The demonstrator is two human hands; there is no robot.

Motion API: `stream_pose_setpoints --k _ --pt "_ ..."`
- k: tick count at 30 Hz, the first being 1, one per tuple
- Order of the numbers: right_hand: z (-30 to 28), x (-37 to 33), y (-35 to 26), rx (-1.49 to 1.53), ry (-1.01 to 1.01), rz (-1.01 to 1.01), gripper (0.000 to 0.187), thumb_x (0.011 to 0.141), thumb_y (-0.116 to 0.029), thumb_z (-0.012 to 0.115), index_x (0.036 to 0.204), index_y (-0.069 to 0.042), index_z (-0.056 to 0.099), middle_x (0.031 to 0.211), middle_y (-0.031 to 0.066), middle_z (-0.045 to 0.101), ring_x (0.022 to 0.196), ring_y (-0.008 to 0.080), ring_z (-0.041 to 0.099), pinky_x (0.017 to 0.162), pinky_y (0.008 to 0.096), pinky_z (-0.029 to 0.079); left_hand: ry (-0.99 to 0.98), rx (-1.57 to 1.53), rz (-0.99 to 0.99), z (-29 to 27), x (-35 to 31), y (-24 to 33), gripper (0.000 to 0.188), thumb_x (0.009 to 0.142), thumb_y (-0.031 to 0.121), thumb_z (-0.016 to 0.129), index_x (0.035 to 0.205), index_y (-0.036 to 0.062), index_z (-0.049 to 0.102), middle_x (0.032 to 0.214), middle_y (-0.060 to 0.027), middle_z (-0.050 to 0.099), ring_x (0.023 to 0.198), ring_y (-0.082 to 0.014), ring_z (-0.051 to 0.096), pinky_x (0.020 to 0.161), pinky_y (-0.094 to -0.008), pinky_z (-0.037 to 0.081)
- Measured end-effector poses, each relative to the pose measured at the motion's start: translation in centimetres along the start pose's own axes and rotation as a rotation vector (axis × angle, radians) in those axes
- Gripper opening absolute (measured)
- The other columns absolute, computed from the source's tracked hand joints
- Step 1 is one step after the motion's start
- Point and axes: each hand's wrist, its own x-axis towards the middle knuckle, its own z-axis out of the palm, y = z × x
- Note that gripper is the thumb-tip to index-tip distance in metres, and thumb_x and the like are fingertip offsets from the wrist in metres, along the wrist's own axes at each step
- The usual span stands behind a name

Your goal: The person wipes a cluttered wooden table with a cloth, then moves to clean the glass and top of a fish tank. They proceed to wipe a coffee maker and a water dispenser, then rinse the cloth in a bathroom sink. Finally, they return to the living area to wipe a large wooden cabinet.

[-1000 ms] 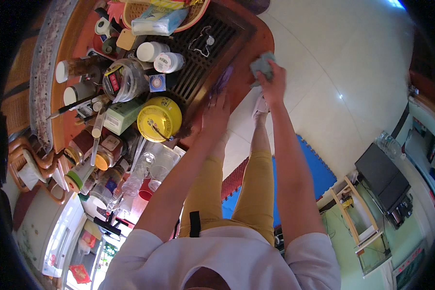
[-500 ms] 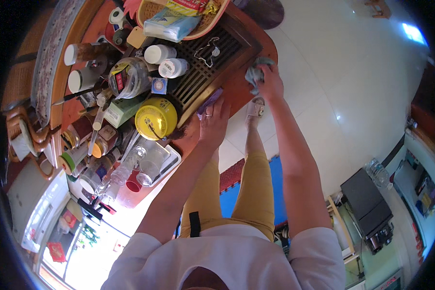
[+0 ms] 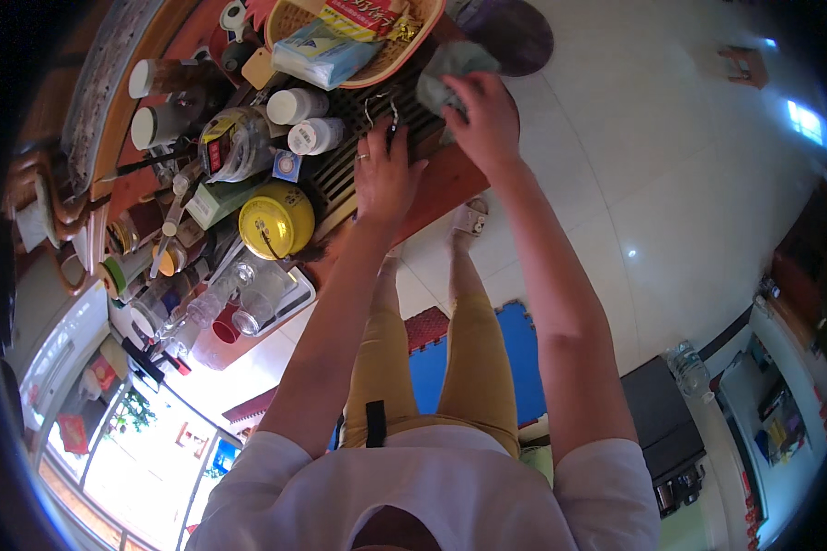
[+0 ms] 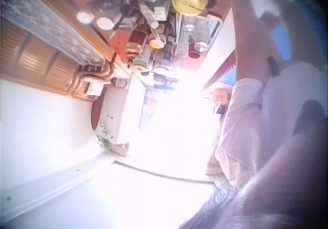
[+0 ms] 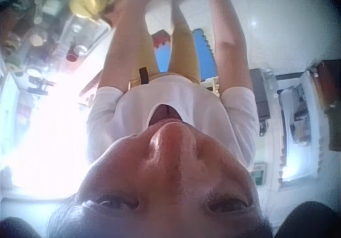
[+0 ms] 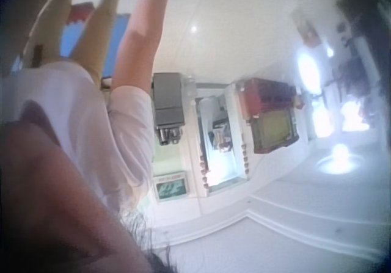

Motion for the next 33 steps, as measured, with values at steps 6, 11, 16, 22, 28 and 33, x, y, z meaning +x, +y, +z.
stream_pose_setpoints --k 6,11,16,22,28,33 --pt "3.2 0.6 0.0 -0.107 -0.097 0.055 0.038 0.078 -0.013 0.069 0.115 -0.017 0.064 0.106 0.0095 0.054 0.093 0.0339 0.060 0.074 0.0458 0.054 0.036 0.046 -0.101 -0.7 -3.8 -1.8 0.060 0.076 0.027 0.078 0.125 0.0018 0.056 0.134 -0.0075 0.045 0.116 -0.0300 0.050 0.092 -0.0452 0.047" --pt "6.8 2.1 -2.8 -0.131 -0.046 0.273 0.032 0.085 -0.026 0.063 0.116 -0.016 0.063 0.109 0.0144 0.057 0.091 0.0368 0.063 0.074 0.0472 0.053 0.061 0.100 -0.180 -0.9 -5.8 -2.6 0.059 0.076 0.026 0.078 0.125 0.0012 0.056 0.136 -0.0065 0.045 0.114 -0.0289 0.050 0.093 -0.0458 0.045" --pt "8.2 -0.1 -6.8 -0.172 -0.250 0.026 0.036 0.072 -0.026 0.075 0.106 -0.019 0.068 0.100 0.0087 0.060 0.084 0.0305 0.066 0.073 0.0429 0.055 0.111 0.120 -0.125 -0.8 -6.2 -2.5 0.065 0.074 0.023 0.078 0.130 0.0027 0.053 0.141 -0.0106 0.040 0.119 -0.0315 0.046 0.099 -0.0458 0.040" --pt "3.6 0.6 -1.9 -0.253 -0.085 0.025 0.037 0.065 -0.019 0.078 0.100 -0.017 0.067 0.100 0.0070 0.059 0.092 0.0307 0.061 0.078 0.0438 0.052 0.185 -0.100 0.151 1.0 -7.5 -1.3 0.045 0.080 0.009 0.068 0.125 0.0045 0.060 0.136 -0.0137 0.044 0.125 -0.0328 0.044 0.103 -0.0424 0.040" --pt "3.1 -0.3 -1.5 -0.211 -0.090 -0.108 0.040 0.067 -0.010 0.073 0.106 -0.014 0.063 0.120 0.0069 0.055 0.106 0.0319 0.053 0.091 0.0413 0.048 -0.077 -0.142 0.286 5.4 -7.3 1.8 0.043 0.083 0.013 0.062 0.125 0.0029 0.057 0.134 -0.0137 0.045 0.122 -0.0313 0.047 0.100 -0.0439 0.045" --pt "2.7 -1.2 -0.6 -0.054 -0.264 -0.231 0.040 0.069 -0.006 0.071 0.107 -0.015 0.062 0.123 0.0037 0.054 0.107 0.0288 0.051 0.093 0.0401 0.047 -0.233 -0.004 0.284 9.6 -4.0 2.9 0.049 0.090 0.030 0.060 0.128 0.0001 0.052 0.135 -0.0170 0.045 0.121 -0.0330 0.048 0.099 -0.0504 0.045"
